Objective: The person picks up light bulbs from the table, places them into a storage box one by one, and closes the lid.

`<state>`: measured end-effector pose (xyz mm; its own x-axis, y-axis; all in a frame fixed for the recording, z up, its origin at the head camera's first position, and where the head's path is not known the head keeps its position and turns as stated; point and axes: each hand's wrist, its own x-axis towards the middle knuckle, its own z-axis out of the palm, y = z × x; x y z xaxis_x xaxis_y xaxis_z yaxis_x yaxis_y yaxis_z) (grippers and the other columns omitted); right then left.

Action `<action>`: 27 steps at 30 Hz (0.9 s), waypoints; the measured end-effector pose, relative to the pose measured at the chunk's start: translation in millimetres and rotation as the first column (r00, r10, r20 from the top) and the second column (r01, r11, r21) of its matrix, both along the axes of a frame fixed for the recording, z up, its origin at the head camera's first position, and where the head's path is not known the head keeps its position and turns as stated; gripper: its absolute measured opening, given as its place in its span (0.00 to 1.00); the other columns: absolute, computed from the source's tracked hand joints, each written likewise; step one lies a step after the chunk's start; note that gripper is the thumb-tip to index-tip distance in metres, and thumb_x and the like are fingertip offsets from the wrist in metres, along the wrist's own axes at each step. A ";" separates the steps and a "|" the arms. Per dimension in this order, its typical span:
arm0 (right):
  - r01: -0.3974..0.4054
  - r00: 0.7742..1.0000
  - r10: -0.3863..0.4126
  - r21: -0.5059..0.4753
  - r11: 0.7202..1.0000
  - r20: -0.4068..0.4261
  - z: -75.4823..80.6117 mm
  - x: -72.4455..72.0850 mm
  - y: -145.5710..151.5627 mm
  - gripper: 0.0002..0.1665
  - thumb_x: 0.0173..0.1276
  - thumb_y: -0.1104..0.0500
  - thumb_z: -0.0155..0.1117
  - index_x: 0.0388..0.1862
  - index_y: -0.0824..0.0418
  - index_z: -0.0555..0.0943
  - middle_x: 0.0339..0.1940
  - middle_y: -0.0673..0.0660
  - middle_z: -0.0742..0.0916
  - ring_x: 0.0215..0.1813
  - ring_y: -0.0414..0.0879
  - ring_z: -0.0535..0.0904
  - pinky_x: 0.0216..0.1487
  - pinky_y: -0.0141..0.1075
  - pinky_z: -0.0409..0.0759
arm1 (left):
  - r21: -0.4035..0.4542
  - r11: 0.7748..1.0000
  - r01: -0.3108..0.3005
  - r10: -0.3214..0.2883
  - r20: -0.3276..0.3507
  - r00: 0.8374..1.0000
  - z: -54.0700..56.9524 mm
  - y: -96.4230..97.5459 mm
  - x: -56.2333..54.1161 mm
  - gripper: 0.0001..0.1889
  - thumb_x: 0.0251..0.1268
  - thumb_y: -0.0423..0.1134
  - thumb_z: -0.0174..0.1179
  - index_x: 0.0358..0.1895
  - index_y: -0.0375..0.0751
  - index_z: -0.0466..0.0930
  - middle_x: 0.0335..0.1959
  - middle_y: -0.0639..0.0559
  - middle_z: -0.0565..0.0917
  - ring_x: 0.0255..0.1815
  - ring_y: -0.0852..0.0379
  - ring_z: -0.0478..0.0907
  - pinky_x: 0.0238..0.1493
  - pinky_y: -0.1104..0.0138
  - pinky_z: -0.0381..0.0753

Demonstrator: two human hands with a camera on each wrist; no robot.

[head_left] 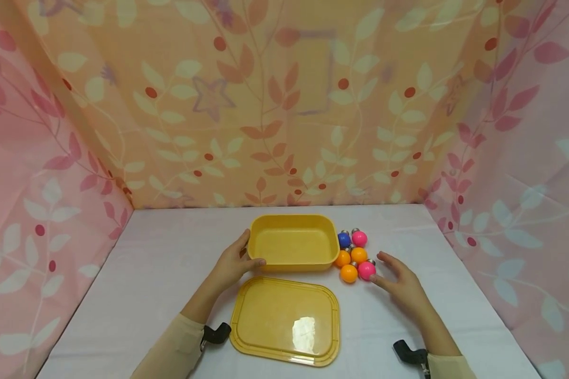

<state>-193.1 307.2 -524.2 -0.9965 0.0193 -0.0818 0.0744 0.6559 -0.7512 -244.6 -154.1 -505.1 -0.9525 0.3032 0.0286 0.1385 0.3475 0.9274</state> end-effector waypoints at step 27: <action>0.026 0.994 -0.013 0.112 0.993 -0.110 -19.0 -3.1 -6.9 0.49 0.59 0.34 0.76 0.73 0.56 0.74 0.72 0.62 0.76 0.75 0.63 0.62 0.74 0.74 0.51 | 0.128 0.992 -0.007 0.000 0.059 0.998 -7.0 2.5 -1.5 0.60 0.57 0.41 0.78 0.83 0.35 0.40 0.84 0.42 0.49 0.82 0.46 0.54 0.76 0.59 0.65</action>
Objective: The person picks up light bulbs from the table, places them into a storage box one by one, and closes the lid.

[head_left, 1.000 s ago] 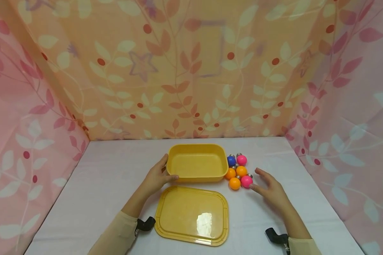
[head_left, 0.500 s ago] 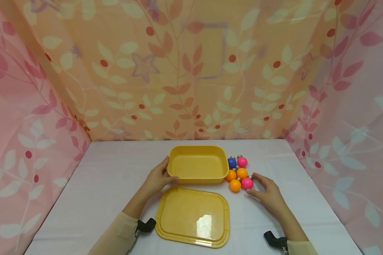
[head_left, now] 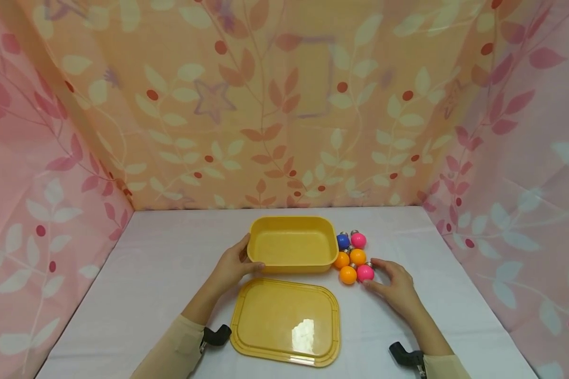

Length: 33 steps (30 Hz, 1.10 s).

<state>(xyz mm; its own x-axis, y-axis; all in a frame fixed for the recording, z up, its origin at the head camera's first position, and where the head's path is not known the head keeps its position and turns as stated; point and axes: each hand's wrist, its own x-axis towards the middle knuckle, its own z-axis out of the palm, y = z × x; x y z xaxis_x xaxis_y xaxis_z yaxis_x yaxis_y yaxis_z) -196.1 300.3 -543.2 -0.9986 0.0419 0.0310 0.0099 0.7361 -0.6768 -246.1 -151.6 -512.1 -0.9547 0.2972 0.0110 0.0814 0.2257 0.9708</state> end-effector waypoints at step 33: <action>-0.039 0.995 0.030 -0.087 0.995 -0.099 62.6 -8.5 -17.6 0.44 0.60 0.42 0.79 0.72 0.52 0.72 0.70 0.58 0.75 0.77 0.61 0.63 0.72 0.74 0.62 | 0.005 1.000 -0.016 0.016 0.024 1.000 0.7 1.1 0.6 0.61 0.55 0.43 0.79 0.83 0.38 0.42 0.84 0.44 0.48 0.81 0.51 0.56 0.74 0.62 0.67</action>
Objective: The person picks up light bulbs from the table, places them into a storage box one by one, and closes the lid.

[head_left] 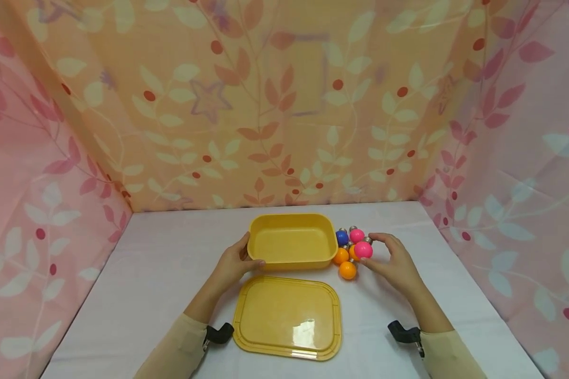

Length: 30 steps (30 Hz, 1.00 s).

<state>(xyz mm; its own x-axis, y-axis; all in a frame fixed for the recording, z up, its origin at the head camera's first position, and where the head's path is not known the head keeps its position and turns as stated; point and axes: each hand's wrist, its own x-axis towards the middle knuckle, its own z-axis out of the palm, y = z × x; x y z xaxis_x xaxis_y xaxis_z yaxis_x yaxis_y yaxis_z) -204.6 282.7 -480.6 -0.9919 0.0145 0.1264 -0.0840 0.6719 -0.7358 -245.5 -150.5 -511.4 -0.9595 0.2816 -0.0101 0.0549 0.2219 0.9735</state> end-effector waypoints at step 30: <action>-0.329 0.942 0.334 0.095 0.939 -0.041 54.9 -74.9 -82.2 0.42 0.57 0.41 0.81 0.68 0.50 0.77 0.72 0.54 0.76 0.76 0.58 0.66 0.76 0.66 0.63 | 0.022 1.000 -0.012 0.012 -0.011 1.000 1.6 1.8 5.4 0.56 0.60 0.36 0.75 0.83 0.36 0.43 0.84 0.41 0.50 0.81 0.48 0.56 0.77 0.57 0.64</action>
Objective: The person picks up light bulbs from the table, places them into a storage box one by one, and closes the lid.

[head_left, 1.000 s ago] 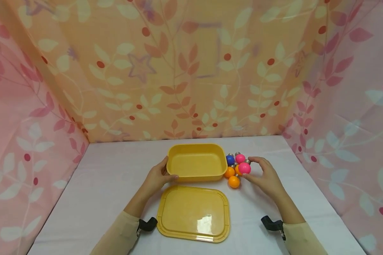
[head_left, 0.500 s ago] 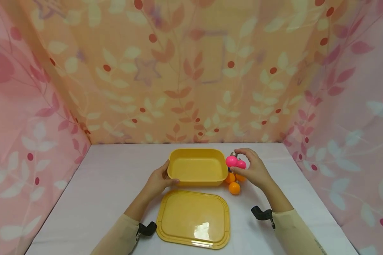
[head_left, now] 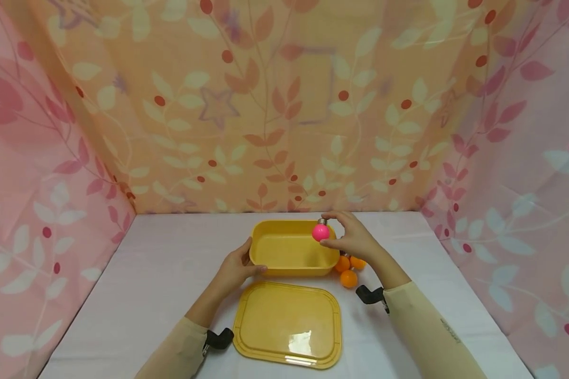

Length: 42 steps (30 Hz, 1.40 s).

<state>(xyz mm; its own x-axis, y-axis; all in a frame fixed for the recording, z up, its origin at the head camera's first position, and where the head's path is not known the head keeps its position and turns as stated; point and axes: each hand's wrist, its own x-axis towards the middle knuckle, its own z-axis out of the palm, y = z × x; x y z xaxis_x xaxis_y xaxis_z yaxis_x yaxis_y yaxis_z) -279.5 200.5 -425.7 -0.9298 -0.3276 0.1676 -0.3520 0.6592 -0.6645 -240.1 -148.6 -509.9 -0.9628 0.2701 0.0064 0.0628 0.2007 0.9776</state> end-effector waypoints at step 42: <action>-0.527 0.849 0.517 0.230 0.818 0.105 -12.7 -90.8 -113.9 0.33 0.60 0.51 0.81 0.62 0.58 0.81 0.59 0.51 0.84 0.64 0.53 0.76 0.72 0.44 0.74 | -0.042 0.999 -0.026 0.027 0.013 1.000 1.7 0.2 -1.7 0.54 0.60 0.35 0.75 0.83 0.38 0.46 0.83 0.43 0.54 0.80 0.47 0.60 0.74 0.59 0.67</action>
<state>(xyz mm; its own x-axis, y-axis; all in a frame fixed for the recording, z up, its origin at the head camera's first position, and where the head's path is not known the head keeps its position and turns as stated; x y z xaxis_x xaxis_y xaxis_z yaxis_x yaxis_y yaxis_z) -370.3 86.6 -438.4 -0.6115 -0.7912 -0.0111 -0.6681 0.5238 -0.5285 -241.8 -148.4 -508.2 -0.9695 0.2444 -0.0171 0.0441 0.2429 0.9690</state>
